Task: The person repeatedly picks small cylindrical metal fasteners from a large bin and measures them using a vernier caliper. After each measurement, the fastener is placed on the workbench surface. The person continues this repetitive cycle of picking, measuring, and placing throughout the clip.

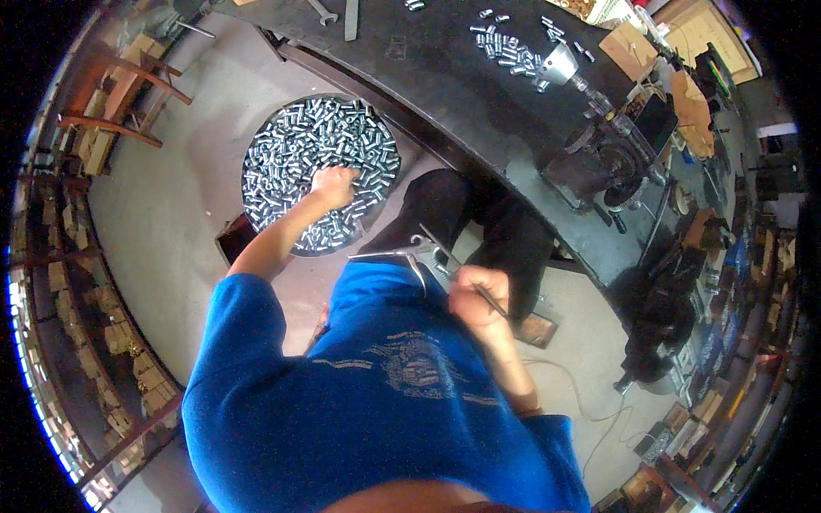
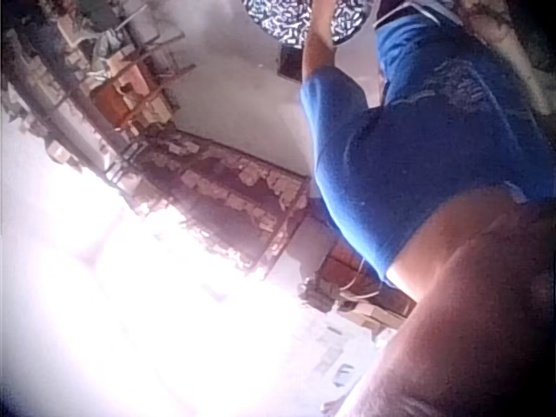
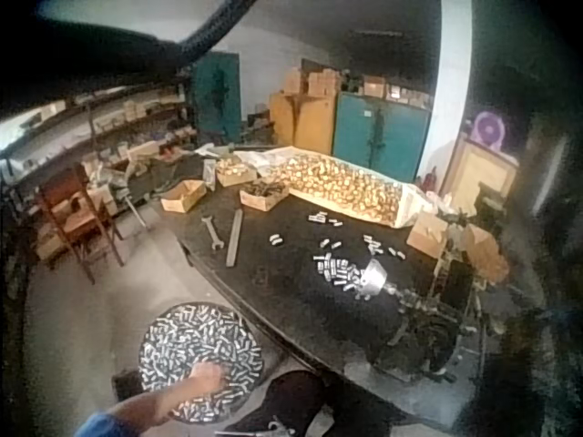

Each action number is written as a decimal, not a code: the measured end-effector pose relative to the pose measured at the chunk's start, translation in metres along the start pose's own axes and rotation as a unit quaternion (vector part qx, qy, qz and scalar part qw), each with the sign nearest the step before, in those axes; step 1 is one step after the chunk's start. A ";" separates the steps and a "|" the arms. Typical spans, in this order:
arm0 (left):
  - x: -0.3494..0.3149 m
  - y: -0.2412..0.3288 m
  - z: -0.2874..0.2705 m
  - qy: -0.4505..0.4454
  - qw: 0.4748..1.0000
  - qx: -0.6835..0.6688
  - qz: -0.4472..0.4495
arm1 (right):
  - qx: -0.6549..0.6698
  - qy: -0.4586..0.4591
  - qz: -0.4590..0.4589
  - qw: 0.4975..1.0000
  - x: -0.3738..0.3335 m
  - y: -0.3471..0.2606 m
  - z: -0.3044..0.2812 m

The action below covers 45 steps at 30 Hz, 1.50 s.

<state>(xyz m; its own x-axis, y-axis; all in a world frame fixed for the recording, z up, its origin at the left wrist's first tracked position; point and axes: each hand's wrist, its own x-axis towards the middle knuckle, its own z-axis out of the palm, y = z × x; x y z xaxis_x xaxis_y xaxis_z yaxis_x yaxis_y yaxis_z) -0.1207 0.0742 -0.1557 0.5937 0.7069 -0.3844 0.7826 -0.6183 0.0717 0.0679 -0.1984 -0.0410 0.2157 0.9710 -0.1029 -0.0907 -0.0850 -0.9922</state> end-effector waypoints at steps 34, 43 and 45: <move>-0.024 -0.021 -0.011 0.035 0.993 -0.114 -0.027 | 0.035 0.005 0.027 0.999 0.001 -0.004 0.004; -0.075 0.063 -0.097 -0.124 0.610 -0.767 0.155 | -0.124 0.011 -0.057 0.991 0.014 -0.028 0.001; -0.085 0.078 -0.097 -0.161 0.544 -0.803 0.182 | -0.147 0.018 -0.081 0.986 0.016 -0.028 0.001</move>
<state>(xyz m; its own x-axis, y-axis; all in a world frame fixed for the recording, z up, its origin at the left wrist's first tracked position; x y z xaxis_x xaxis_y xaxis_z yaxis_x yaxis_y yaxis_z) -0.0918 -0.0010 -0.0284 0.9030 0.3806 -0.1993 -0.0676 0.5839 0.8090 0.0728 -0.1801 -0.0152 0.2399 0.9688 0.0615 0.2315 0.0045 -0.9728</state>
